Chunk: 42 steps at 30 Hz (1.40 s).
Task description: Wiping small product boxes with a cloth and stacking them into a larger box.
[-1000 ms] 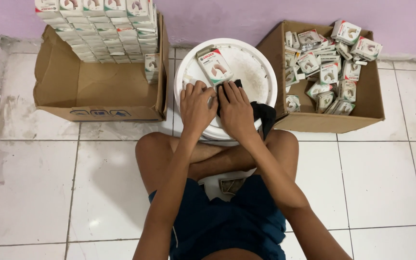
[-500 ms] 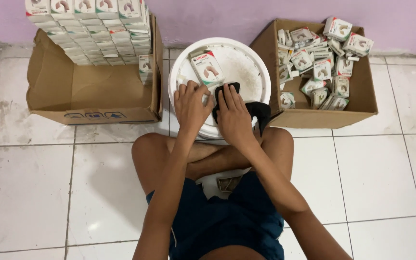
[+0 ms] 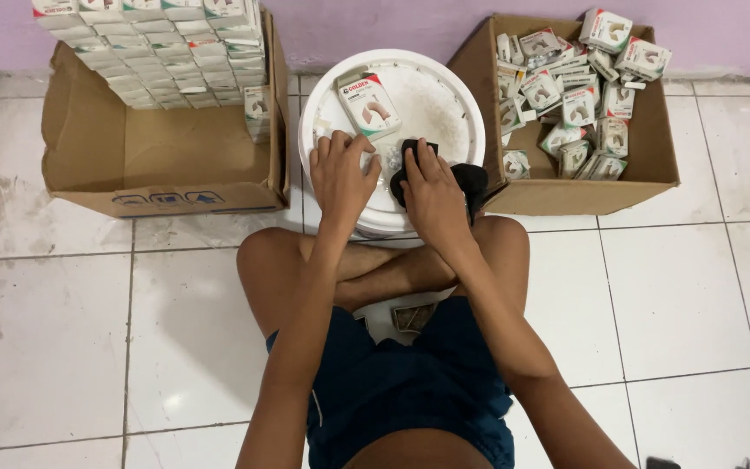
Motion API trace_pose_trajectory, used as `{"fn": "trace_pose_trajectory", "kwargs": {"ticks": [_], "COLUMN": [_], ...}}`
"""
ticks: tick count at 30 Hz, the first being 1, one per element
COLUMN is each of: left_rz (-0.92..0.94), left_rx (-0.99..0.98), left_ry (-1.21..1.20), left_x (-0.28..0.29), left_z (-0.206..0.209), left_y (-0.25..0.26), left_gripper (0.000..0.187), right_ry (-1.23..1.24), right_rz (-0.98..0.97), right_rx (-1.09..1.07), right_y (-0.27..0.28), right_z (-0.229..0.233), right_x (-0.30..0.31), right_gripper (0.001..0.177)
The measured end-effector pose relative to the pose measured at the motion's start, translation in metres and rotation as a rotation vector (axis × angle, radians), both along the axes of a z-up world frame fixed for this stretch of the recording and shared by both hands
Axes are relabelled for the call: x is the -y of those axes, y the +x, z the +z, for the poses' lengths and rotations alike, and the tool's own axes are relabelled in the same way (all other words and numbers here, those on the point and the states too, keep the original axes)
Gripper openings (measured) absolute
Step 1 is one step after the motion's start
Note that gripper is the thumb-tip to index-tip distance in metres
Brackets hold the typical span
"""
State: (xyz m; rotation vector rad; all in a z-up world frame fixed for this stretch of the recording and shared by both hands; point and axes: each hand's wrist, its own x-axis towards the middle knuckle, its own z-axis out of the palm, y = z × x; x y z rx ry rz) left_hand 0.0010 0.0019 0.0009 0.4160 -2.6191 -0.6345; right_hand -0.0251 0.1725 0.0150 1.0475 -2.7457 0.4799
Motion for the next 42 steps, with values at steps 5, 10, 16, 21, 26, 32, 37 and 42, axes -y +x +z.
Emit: {"fn": "trace_pose_trajectory", "kwargs": {"ticks": [5, 10, 16, 21, 26, 32, 37, 42], "left_rz": [-0.023, -0.081, -0.117, -0.215, -0.369, -0.474, -0.427, -0.427], "left_rx": [0.033, -0.002, -0.006, -0.148, -0.412, -0.4, -0.22, -0.137], "left_ry": [0.015, 0.002, 0.168, 0.556, 0.156, 0.177, 0.167, 0.025], "left_x": [-0.001, -0.005, -0.002, -0.017, -0.024, -0.015, -0.02, -0.02], "left_z": [0.008, 0.017, 0.01, 0.033, 0.019, 0.006, -0.002, 0.017], "left_y": [0.007, 0.013, 0.01, 0.017, 0.013, 0.026, 0.025, 0.028], "left_gripper": [0.015, 0.023, 0.028, 0.018, 0.016, 0.032, 0.033, 0.02], "right_ry": [-0.319, -0.833, -0.956, -1.136, -1.244, -1.342, -1.262, -0.637], "right_rz": [-0.049, -0.129, -0.169, -0.25, -0.323, -0.466, -0.485, 0.135], "right_rx": [0.102, 0.262, 0.412, 0.429, 0.366, 0.117, -0.177, -0.12], "right_y": [-0.029, -0.104, -0.123, -0.102, -0.066, -0.062, -0.031, -0.012], "right_z": [-0.008, -0.067, -0.125, -0.093, -0.029, -0.026, 0.033, 0.072], "right_x": [-0.016, -0.019, -0.031, -0.023, -0.008, -0.027, -0.04, -0.008], "right_gripper": [0.021, 0.039, 0.041, 0.041, 0.044, 0.038, 0.037, 0.03]}}
